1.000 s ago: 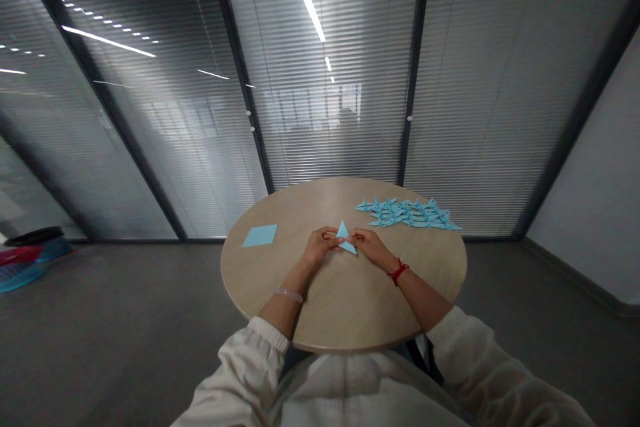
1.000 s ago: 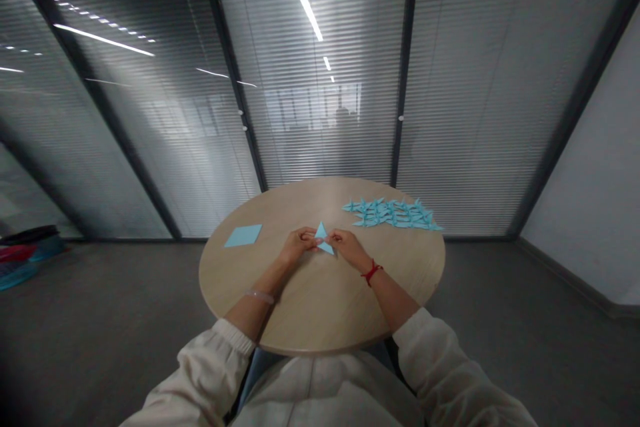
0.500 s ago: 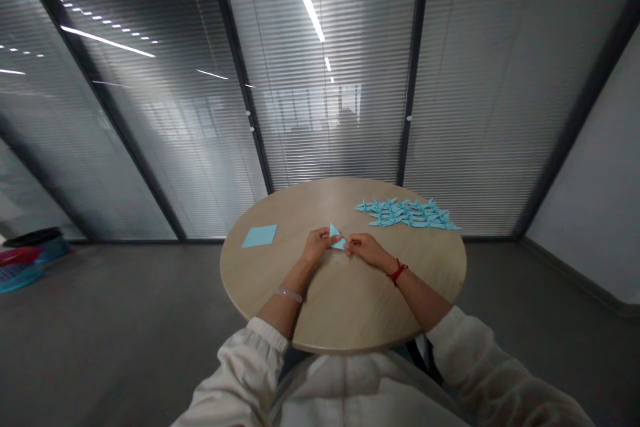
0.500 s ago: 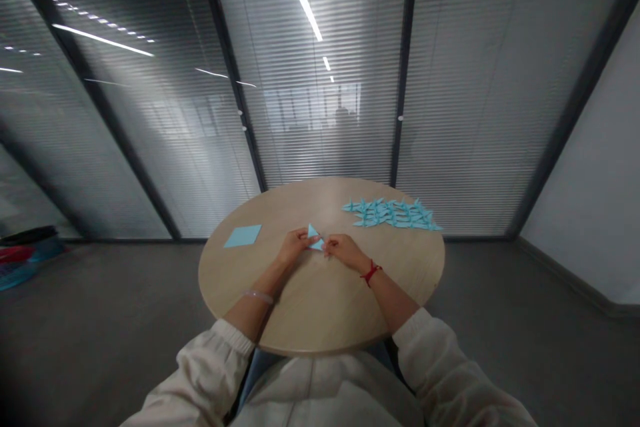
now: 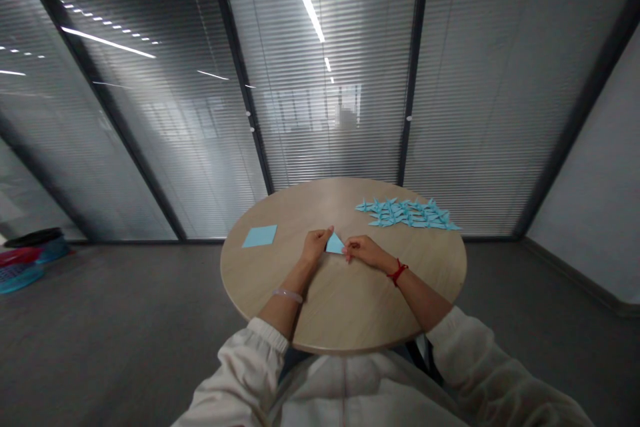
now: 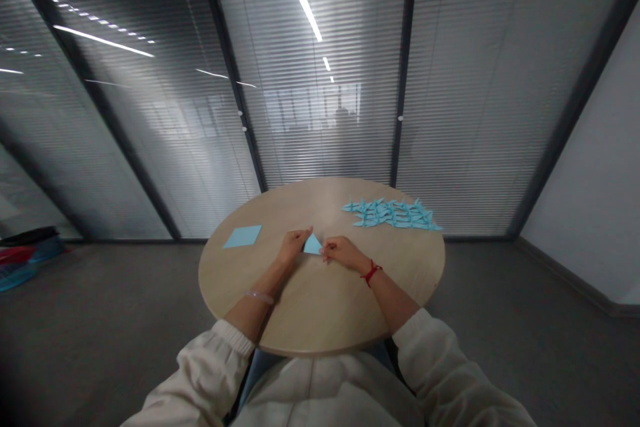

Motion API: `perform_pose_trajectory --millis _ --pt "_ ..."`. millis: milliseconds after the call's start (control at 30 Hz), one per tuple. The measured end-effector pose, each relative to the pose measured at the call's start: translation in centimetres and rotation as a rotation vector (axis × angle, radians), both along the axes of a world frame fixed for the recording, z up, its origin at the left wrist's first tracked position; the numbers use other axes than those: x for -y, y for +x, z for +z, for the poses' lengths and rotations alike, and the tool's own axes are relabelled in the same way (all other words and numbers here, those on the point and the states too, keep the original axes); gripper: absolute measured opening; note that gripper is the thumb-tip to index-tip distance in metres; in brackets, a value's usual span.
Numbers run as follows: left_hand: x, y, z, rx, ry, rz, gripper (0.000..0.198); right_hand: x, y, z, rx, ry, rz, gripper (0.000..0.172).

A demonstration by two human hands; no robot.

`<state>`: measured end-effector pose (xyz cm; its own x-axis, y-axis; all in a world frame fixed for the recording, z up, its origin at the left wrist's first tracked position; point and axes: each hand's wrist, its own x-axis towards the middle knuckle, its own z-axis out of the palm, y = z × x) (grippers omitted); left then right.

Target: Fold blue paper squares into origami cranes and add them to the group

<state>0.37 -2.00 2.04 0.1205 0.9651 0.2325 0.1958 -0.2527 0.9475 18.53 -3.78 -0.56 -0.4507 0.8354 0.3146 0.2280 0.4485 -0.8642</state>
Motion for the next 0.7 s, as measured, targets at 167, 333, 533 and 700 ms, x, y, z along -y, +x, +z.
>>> perform_pose_trajectory --millis 167,333,533,700 --pt "-0.19 -0.11 -0.25 0.060 -0.011 0.019 0.054 -0.20 0.03 -0.34 -0.010 -0.019 -0.001 0.029" --pt "-0.58 0.07 -0.64 0.265 -0.098 -0.043 0.042 -0.14 0.13 -0.27 0.010 -0.026 -0.005 0.027" --pt "-0.44 0.06 -0.57 0.336 -0.121 -0.005 0.038 -0.03 0.15 -0.06 0.005 -0.020 -0.011 0.026" --pt "-0.33 -0.12 -0.44 0.362 -0.128 -0.037 0.040 -0.44 0.23 -0.37 -0.012 -0.006 -0.033 0.024"
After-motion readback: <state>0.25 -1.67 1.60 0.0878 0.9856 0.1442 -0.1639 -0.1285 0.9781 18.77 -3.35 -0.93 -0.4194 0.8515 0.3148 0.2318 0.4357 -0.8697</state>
